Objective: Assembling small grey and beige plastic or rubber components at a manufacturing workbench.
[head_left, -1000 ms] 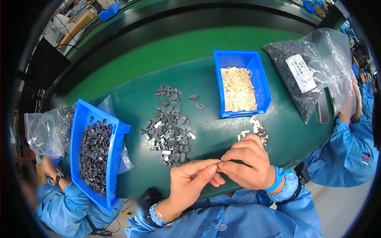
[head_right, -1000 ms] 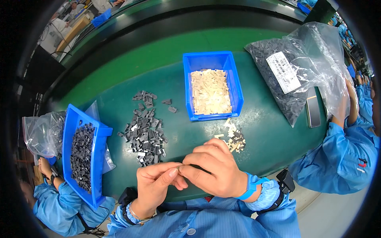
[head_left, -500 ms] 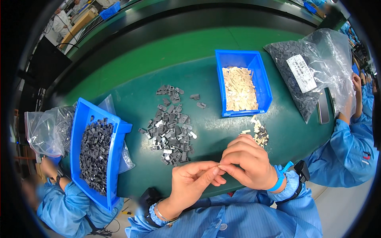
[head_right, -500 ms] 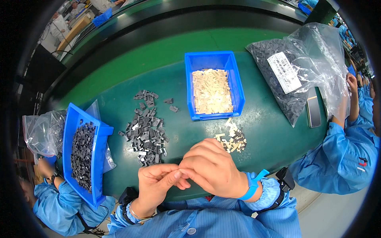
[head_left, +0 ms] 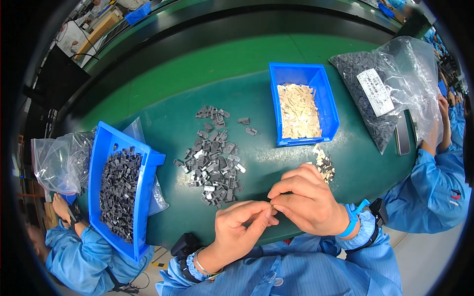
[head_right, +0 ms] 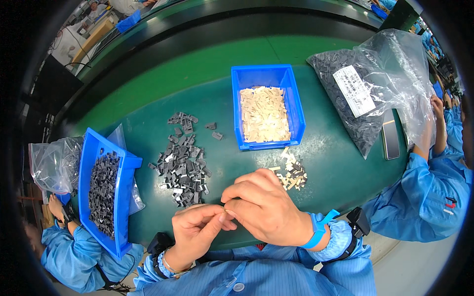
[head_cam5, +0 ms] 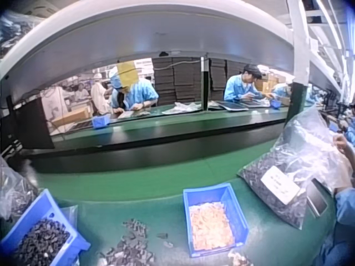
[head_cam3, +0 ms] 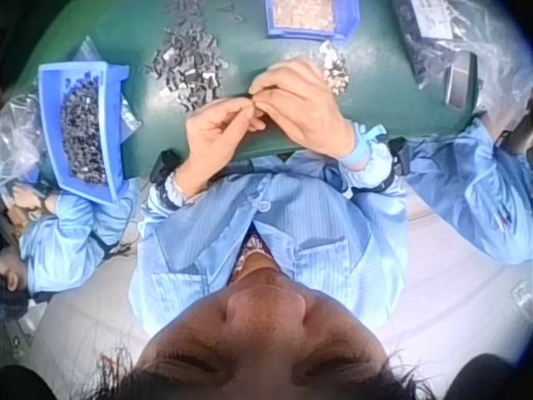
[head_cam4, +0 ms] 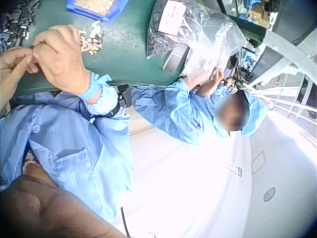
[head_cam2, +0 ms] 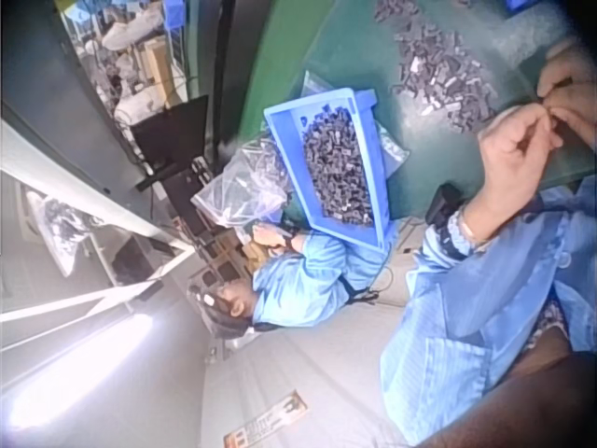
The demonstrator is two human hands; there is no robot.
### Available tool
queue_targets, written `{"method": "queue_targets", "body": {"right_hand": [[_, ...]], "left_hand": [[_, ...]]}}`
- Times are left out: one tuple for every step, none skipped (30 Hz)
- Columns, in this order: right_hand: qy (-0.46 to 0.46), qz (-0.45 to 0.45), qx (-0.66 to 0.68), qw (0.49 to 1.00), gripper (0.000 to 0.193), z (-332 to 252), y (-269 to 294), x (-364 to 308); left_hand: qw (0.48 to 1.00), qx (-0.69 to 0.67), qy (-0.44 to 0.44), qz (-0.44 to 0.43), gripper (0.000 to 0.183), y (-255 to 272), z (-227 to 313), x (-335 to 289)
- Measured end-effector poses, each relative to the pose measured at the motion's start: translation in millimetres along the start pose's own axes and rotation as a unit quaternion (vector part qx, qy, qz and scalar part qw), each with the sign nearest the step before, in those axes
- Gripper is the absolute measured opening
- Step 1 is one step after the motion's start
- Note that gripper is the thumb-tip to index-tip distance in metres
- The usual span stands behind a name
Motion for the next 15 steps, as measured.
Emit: {"method": "queue_targets", "body": {"right_hand": [[-0.018, -0.003, 0.008, 1.000, 0.011, 0, 1, 0], [-0.036, -0.006, 0.016, 0.999, 0.009, 0, 1, 1], [-0.035, -0.006, 0.015, 0.999, 0.009, 1, 2, 0], [-0.123, 0.004, 0.090, 0.988, 0.007, 6, 4, -3], [-0.208, 0.014, 0.164, 0.964, 0.005, 11, 4, -6], [-0.207, 0.014, 0.165, 0.964, 0.005, 12, 4, -7], [-0.264, -0.019, 0.268, 0.926, 0.006, 12, 1, -10], [-0.319, -0.051, 0.366, 0.873, 0.008, 12, -4, -14], [-0.339, -0.046, 0.419, 0.841, 0.011, 8, -10, -18], [-0.339, -0.046, 0.419, 0.841, 0.011, 6, -13, -18], [-0.354, -0.047, 0.458, 0.814, 0.011, 4, -16, -18], [-0.369, -0.047, 0.495, 0.785, 0.011, 3, -18, -18], [-0.363, -0.045, 0.492, 0.790, 0.012, 2, -19, -17], [-0.363, -0.045, 0.493, 0.789, 0.012, 1, -20, -16], [-0.364, -0.033, 0.496, 0.788, 0.012, 0, -21, -16]], "left_hand": [[1.000, -0.009, 0.009, -0.003, 0.011, 0, 0, 0], [1.000, -0.008, 0.008, -0.003, 0.011, 0, 0, -1], [0.998, -0.059, 0.028, 0.020, 0.011, 0, 0, -2], [0.992, -0.108, 0.047, 0.044, 0.012, 1, -1, -3], [0.992, -0.108, 0.046, 0.044, 0.012, 2, 0, -3], [0.987, -0.140, 0.046, 0.059, 0.013, 4, 0, -2], [0.981, -0.172, 0.046, 0.073, 0.014, 5, 0, -2], [0.981, -0.172, 0.045, 0.073, 0.014, 4, 1, -1], [0.981, -0.165, 0.044, 0.087, 0.014, 3, 2, -1], [0.981, -0.158, 0.044, 0.102, 0.016, 2, 3, -1], [0.981, -0.158, 0.044, 0.101, 0.016, 0, 3, 0], [0.983, -0.149, 0.035, 0.104, 0.016, -1, 4, 0], [0.984, -0.140, 0.027, 0.107, 0.016, -2, 4, 1], [0.984, -0.139, 0.027, 0.107, 0.016, -1, 4, 1], [0.988, -0.115, 0.017, 0.098, 0.016, 0, 5, 2]]}}
Point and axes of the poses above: each hand's wrist, its own x-axis towards the middle knuckle, its own y-axis out of the back of the hand, z = x × y, the point moved 2 cm from there along x, towards the middle knuckle, and after that the axes turned 10 degrees about -x, right-handed, at the moved point
